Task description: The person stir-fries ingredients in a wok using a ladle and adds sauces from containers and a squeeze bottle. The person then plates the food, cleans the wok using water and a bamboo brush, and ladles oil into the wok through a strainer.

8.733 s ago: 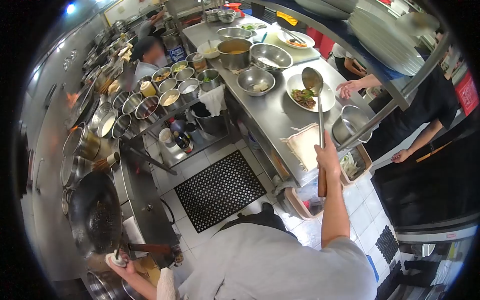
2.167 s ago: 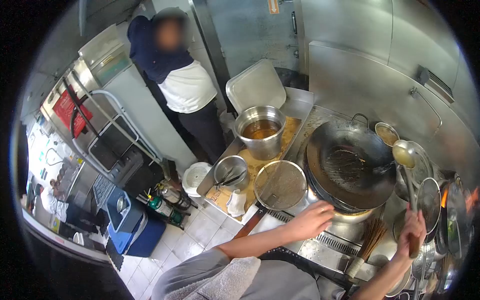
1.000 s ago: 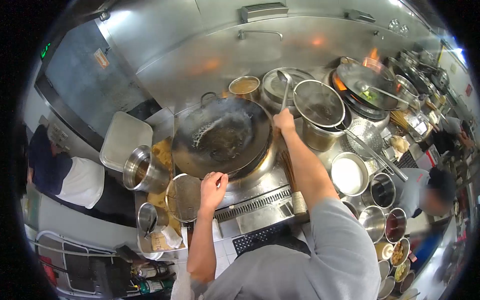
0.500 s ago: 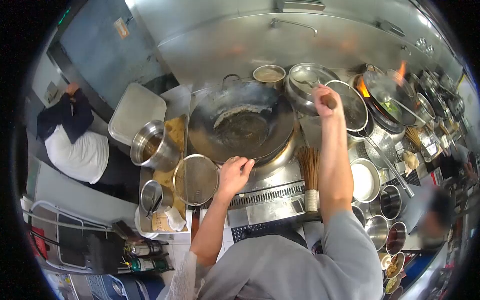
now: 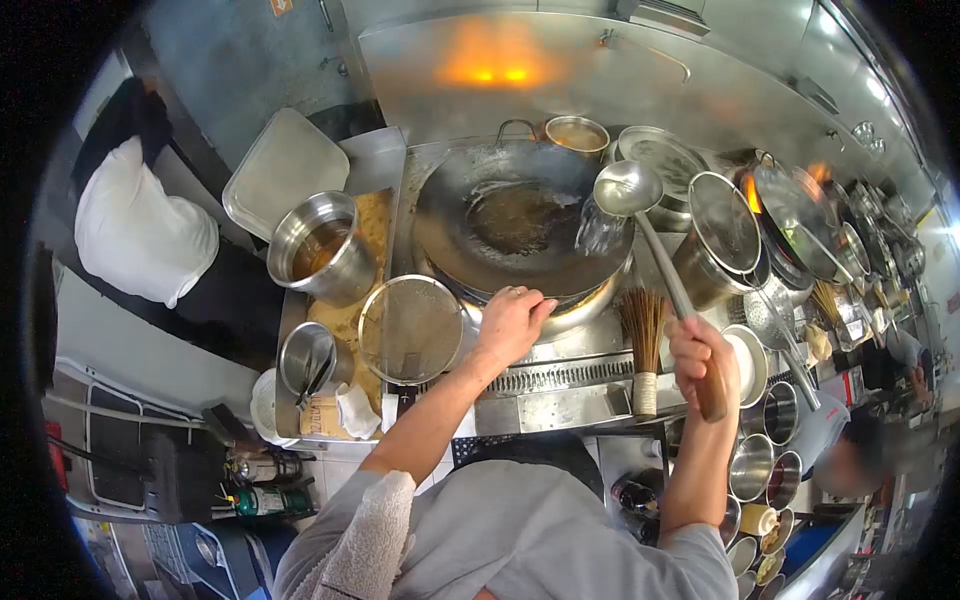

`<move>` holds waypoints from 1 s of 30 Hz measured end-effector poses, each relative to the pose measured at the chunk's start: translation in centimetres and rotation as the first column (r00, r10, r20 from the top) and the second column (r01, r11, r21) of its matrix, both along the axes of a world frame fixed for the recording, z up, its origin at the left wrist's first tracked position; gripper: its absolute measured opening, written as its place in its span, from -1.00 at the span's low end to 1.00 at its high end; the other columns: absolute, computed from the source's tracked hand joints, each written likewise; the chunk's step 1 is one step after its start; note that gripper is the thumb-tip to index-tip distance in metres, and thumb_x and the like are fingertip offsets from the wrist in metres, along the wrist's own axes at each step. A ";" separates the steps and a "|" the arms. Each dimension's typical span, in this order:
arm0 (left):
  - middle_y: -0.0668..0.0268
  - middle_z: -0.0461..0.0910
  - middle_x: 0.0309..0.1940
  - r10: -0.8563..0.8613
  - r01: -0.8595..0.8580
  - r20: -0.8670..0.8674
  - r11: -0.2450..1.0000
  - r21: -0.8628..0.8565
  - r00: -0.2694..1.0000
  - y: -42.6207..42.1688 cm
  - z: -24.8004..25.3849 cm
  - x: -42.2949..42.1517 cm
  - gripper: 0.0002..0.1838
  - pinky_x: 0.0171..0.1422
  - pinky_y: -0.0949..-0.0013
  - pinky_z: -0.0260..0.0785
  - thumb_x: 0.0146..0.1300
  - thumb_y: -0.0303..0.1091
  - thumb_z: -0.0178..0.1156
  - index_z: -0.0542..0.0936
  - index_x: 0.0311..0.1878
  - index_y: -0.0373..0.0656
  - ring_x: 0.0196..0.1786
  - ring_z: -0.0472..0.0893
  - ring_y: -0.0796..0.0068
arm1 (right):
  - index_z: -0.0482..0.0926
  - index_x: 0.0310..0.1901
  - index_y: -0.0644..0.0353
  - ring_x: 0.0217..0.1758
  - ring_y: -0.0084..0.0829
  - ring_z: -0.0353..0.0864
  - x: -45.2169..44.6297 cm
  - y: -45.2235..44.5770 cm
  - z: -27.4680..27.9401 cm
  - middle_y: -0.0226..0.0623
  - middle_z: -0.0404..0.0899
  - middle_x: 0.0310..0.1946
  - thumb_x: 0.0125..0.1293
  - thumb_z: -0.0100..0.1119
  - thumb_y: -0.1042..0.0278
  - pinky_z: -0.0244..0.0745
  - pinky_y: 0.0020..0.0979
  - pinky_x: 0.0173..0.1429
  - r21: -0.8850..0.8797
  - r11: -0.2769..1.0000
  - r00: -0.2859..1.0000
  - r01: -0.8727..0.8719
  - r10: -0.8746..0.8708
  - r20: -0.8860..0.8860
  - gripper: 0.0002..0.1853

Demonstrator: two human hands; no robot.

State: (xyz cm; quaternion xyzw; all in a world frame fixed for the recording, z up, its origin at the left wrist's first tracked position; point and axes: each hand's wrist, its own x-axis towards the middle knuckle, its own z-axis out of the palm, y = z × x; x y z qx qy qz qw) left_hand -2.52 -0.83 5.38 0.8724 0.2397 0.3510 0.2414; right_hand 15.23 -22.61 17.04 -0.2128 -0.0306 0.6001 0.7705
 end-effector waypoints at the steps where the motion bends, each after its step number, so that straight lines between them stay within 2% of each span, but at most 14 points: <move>1: 0.16 0.52 -0.52 0.000 0.000 0.024 1.000 0.003 1.000 0.0 0.0 0.2 -0.72 -0.20 0.06 0.36 0.23 -0.21 0.22 0.54 -0.49 -0.20 -0.32 0.53 0.07 | 0.27 0.13 0.41 -0.57 -0.76 0.25 -1.0 0.0 0.1 -0.45 0.26 -0.41 0.42 -0.08 0.48 0.20 -0.69 -0.66 -0.039 0.999 0.993 -0.003 0.007 0.121 -0.69; 6: 0.08 0.56 -0.29 0.013 -0.015 -0.021 0.997 -0.073 1.000 -0.8 0.2 0.5 -0.81 -0.11 0.10 0.38 0.22 -0.25 0.25 0.63 -0.24 -0.18 -0.16 0.53 0.06 | 0.35 -0.15 0.18 -0.57 -0.79 0.22 -2.1 2.2 -2.3 -0.49 0.30 -0.43 0.36 0.02 0.47 0.11 -0.75 -0.66 -0.174 0.984 0.973 0.032 0.009 0.231 -0.90; 9: -0.05 0.42 0.13 0.183 -0.196 0.095 0.967 0.162 0.979 -4.0 3.5 -1.0 -0.56 0.10 0.16 0.37 0.27 -0.30 0.21 0.47 0.21 -0.14 0.13 0.46 0.09 | 0.39 -0.21 0.19 -0.57 -0.75 0.26 -3.7 4.6 -3.5 -0.50 0.33 -0.47 0.34 0.10 0.35 0.17 -0.69 -0.63 -0.249 0.965 0.958 0.081 -0.007 0.286 -0.87; 12: -0.09 0.09 0.41 -0.011 0.096 0.179 0.875 -0.475 0.984 -7.0 4.2 -3.1 -0.35 0.34 0.13 0.22 0.33 -0.29 0.15 0.17 0.43 -0.19 0.38 0.26 0.13 | 0.51 -0.08 0.30 -0.43 -0.45 0.55 -5.1 5.3 -3.4 -0.29 0.56 -0.39 0.37 0.06 -0.08 0.49 -0.47 -0.48 -0.259 0.966 0.812 0.008 0.145 0.566 -0.51; 13: -0.03 0.07 0.44 0.014 0.370 0.418 0.439 -0.819 0.908 -7.1 2.8 -3.0 -0.29 0.44 0.12 0.11 0.36 -0.22 0.14 0.10 0.44 -0.29 0.43 0.21 0.18 | 0.51 -0.01 0.34 -0.41 -0.42 0.58 -4.7 5.0 -2.9 -0.26 0.57 -0.38 0.36 0.04 -0.13 0.53 -0.46 -0.44 -0.201 0.976 0.763 -0.085 0.194 0.617 -0.44; 14: -0.07 0.05 0.45 0.146 0.589 0.583 0.009 -0.808 0.799 -6.5 3.5 -3.4 -0.25 0.47 0.09 0.09 0.34 -0.08 0.15 0.12 0.42 -0.29 0.42 0.23 0.14 | 0.51 0.06 0.37 -0.38 -0.40 0.61 -4.1 4.4 -2.4 -0.24 0.58 -0.37 0.36 0.02 -0.18 0.57 -0.45 -0.40 -0.150 0.973 0.711 -0.178 0.232 0.664 -0.36; 16: -0.11 0.16 0.38 0.410 0.804 0.745 -0.524 -0.281 0.527 -4.7 6.7 -5.6 -0.22 0.45 0.09 0.14 0.32 0.03 0.14 0.15 0.37 -0.37 0.38 0.29 0.14 | 0.49 0.14 0.38 -0.30 -0.39 0.64 0.4 3.2 -5.0 -0.20 0.61 -0.33 0.40 -0.03 -0.17 0.58 -0.47 -0.33 -0.279 0.926 0.505 -0.256 0.374 0.778 -0.35; 17: -0.13 0.25 0.30 0.539 0.830 0.671 -0.513 -0.219 0.510 -4.1 7.4 -6.0 -0.19 0.45 0.06 0.16 0.29 0.10 0.15 0.21 0.27 -0.49 0.34 0.34 0.15 | 0.52 0.08 0.37 -0.27 -0.38 0.64 2.3 3.4 -8.2 -0.19 0.60 -0.34 0.42 -0.02 -0.10 0.58 -0.46 -0.31 -0.439 0.899 0.402 0.001 0.402 0.823 -0.42; 19: 0.14 0.38 -0.07 0.657 0.830 0.554 -0.544 -0.123 0.512 -2.5 6.8 -7.9 -0.38 -0.08 0.39 0.49 0.38 -0.15 0.10 0.24 0.22 -0.55 -0.17 0.49 0.45 | 0.47 0.07 0.36 -0.17 0.02 0.64 4.8 1.0 -14.3 0.05 0.62 -0.29 0.24 0.23 0.05 0.56 -0.13 -0.12 -0.401 0.759 -0.416 0.512 0.628 0.657 -0.46; 20: 0.23 0.37 -0.19 0.667 0.813 0.613 -0.578 0.067 0.423 -1.5 5.1 -9.2 -0.47 -0.31 0.54 0.51 0.41 -0.26 0.07 0.25 0.22 -0.54 -0.34 0.45 0.59 | 0.42 0.13 0.36 -0.13 0.06 0.62 5.3 -1.2 -16.5 0.11 0.61 -0.26 0.15 0.30 0.06 0.53 -0.08 -0.06 -0.401 0.726 -0.449 0.559 0.671 0.590 -0.37; 21: 0.30 0.32 -0.27 0.606 0.805 0.575 -0.568 -0.171 0.550 -1.0 5.6 -10.5 -0.52 -0.46 0.60 0.39 0.42 -0.34 0.02 0.24 0.24 -0.51 -0.43 0.36 0.65 | 0.37 0.20 0.35 -0.09 0.11 0.60 5.2 -2.9 -18.2 0.17 0.60 -0.23 0.07 0.37 0.07 0.50 -0.03 -0.01 -0.399 0.693 -0.478 0.601 0.711 0.515 -0.27; 25: 0.39 0.35 -0.50 0.094 0.172 0.169 -0.024 -0.985 0.981 -1.7 5.3 -14.0 -0.56 -0.61 0.55 0.28 0.36 -0.41 0.08 0.23 0.25 -0.21 -0.61 0.35 0.65 | 0.14 0.38 0.30 -0.05 0.13 0.60 4.8 -6.1 -21.9 0.26 0.58 -0.17 -0.05 0.44 0.18 0.47 -0.11 0.09 -0.582 0.621 -0.178 0.524 0.749 0.639 -0.03; 26: 0.40 0.36 -0.56 0.020 -0.044 -0.041 0.202 -0.978 0.999 -2.3 5.1 -14.3 -0.57 -0.62 0.52 0.27 0.35 -0.42 0.11 0.25 0.22 -0.16 -0.65 0.36 0.63 | 0.12 0.39 0.30 -0.05 0.10 0.60 4.8 -6.4 -22.4 0.26 0.58 -0.18 -0.05 0.41 0.23 0.47 -0.12 0.07 -0.600 0.602 -0.092 0.527 0.742 0.664 -0.04; 30: 0.39 0.37 -0.57 -0.001 -0.078 -0.083 0.328 -0.941 0.997 -2.9 5.2 -14.2 -0.57 -0.63 0.49 0.27 0.33 -0.41 0.13 0.22 0.19 -0.12 -0.65 0.37 0.61 | 0.11 0.42 0.28 -0.10 -0.13 0.58 5.0 -7.0 -25.3 0.03 0.57 -0.13 0.03 0.22 0.29 0.47 -0.26 -0.01 -0.560 0.611 0.189 0.560 0.563 0.804 -0.13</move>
